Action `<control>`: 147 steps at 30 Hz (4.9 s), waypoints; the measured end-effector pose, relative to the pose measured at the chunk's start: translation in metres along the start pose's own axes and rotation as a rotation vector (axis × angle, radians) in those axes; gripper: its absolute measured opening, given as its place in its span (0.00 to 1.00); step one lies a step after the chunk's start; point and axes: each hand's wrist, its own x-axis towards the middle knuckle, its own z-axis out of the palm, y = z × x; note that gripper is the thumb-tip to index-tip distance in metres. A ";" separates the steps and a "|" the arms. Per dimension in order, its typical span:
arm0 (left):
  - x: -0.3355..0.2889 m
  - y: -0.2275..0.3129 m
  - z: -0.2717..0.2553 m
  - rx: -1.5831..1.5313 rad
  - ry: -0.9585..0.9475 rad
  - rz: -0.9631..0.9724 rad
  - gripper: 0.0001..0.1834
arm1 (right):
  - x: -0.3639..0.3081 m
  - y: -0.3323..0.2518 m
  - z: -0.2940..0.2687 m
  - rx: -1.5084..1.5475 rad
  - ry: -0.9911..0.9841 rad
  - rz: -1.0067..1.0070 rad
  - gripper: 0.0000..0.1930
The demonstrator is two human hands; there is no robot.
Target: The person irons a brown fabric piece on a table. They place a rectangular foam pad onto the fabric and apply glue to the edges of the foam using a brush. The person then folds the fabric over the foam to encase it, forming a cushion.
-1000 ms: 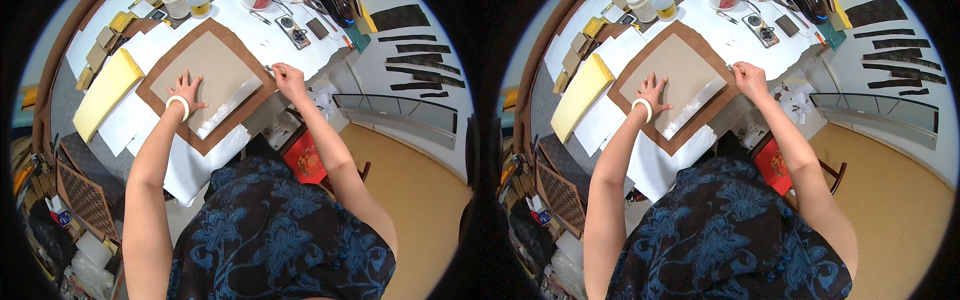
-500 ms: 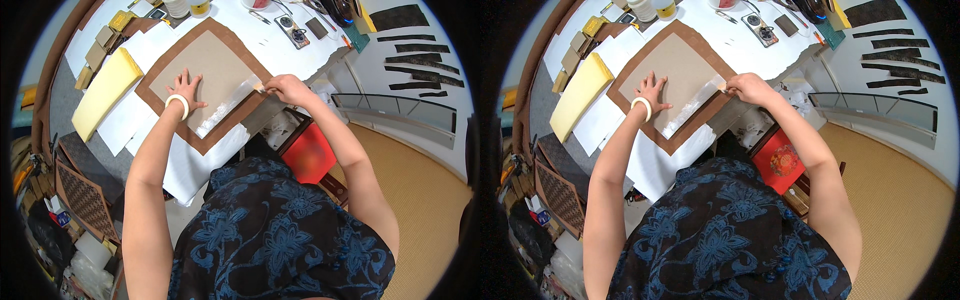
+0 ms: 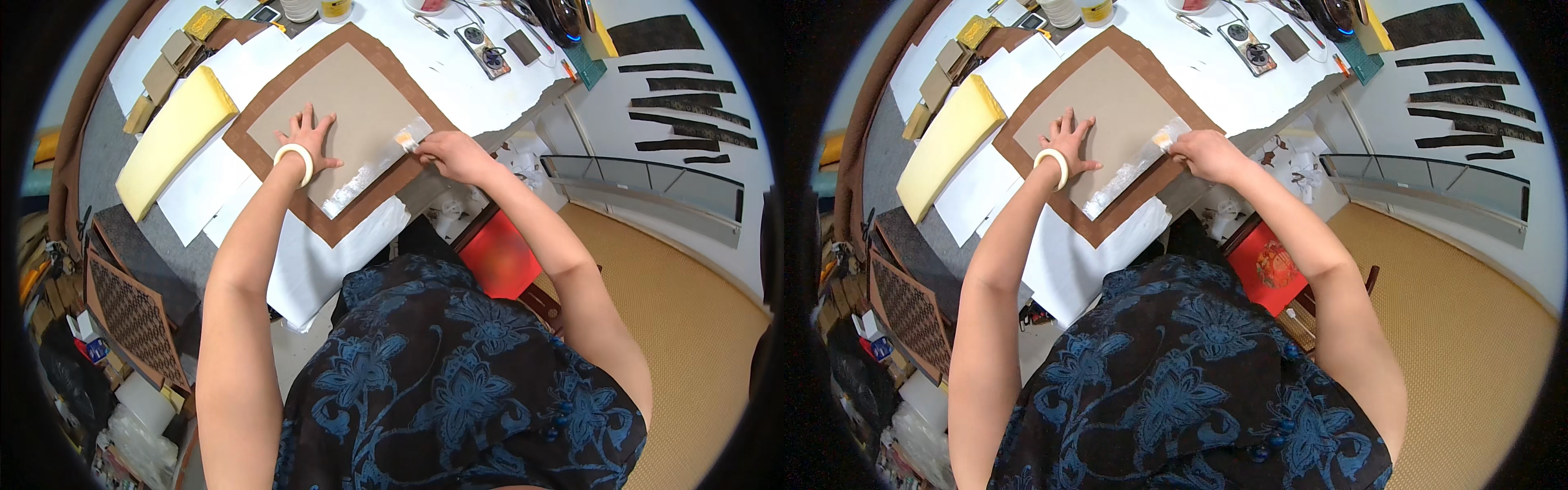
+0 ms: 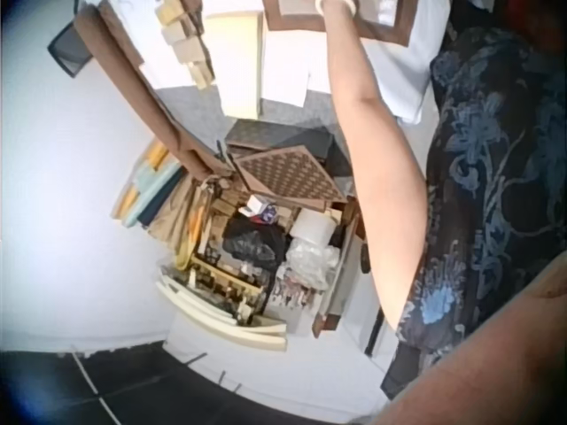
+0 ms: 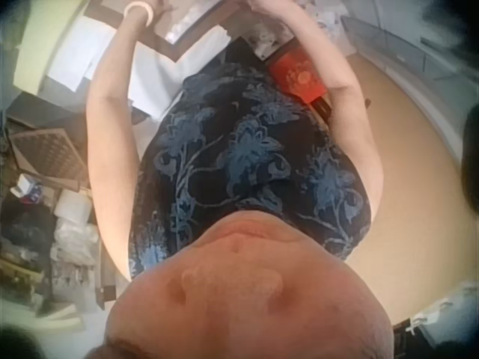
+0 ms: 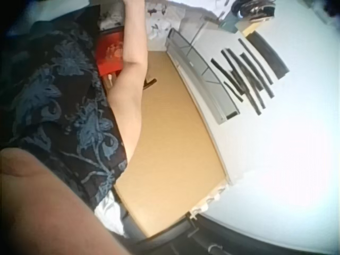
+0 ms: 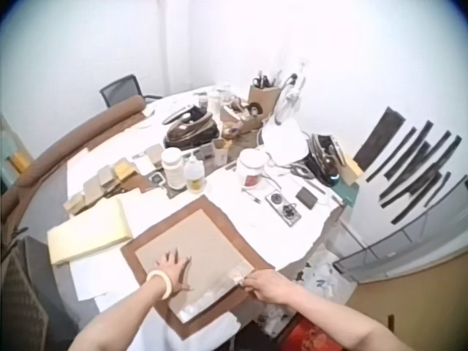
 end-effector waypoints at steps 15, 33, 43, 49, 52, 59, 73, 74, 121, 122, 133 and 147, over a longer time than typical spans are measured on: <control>0.001 -0.003 0.002 -0.027 0.014 0.009 0.61 | 0.003 -0.047 0.042 -0.014 -0.036 -0.050 0.05; 0.003 -0.006 0.012 -0.035 0.042 0.019 0.60 | 0.012 -0.107 0.066 0.039 0.081 -0.121 0.03; 0.000 -0.001 0.003 -0.054 -0.013 0.010 0.59 | 0.012 -0.103 0.105 0.055 0.014 -0.108 0.02; 0.001 -0.003 0.007 -0.038 0.009 0.016 0.60 | 0.027 -0.124 0.112 0.014 0.051 -0.197 0.04; 0.003 -0.007 0.010 -0.031 0.025 0.019 0.60 | 0.015 -0.130 0.122 0.017 -0.150 -0.150 0.05; 0.004 -0.006 0.011 -0.029 0.023 0.018 0.60 | 0.022 -0.135 0.134 0.035 -0.032 -0.249 0.05; 0.003 -0.007 0.012 -0.026 0.027 0.022 0.61 | 0.013 -0.121 0.116 0.051 0.014 -0.132 0.05; 0.003 -0.005 0.013 -0.028 0.028 0.023 0.61 | 0.013 -0.126 0.104 0.096 0.002 -0.123 0.04; 0.002 0.011 -0.008 -0.120 -0.053 -0.071 0.62 | 0.078 0.086 -0.053 0.695 0.497 0.331 0.12; 0.000 0.012 -0.008 -0.123 -0.059 -0.092 0.62 | 0.096 0.102 -0.058 0.869 0.548 0.378 0.13; 0.001 0.037 -0.017 -0.148 -0.102 -0.223 0.60 | 0.196 0.241 -0.128 1.058 1.065 0.504 0.13; -0.057 0.055 0.074 -0.520 0.671 -0.210 0.23 | 0.047 0.169 -0.056 0.914 0.482 0.481 0.10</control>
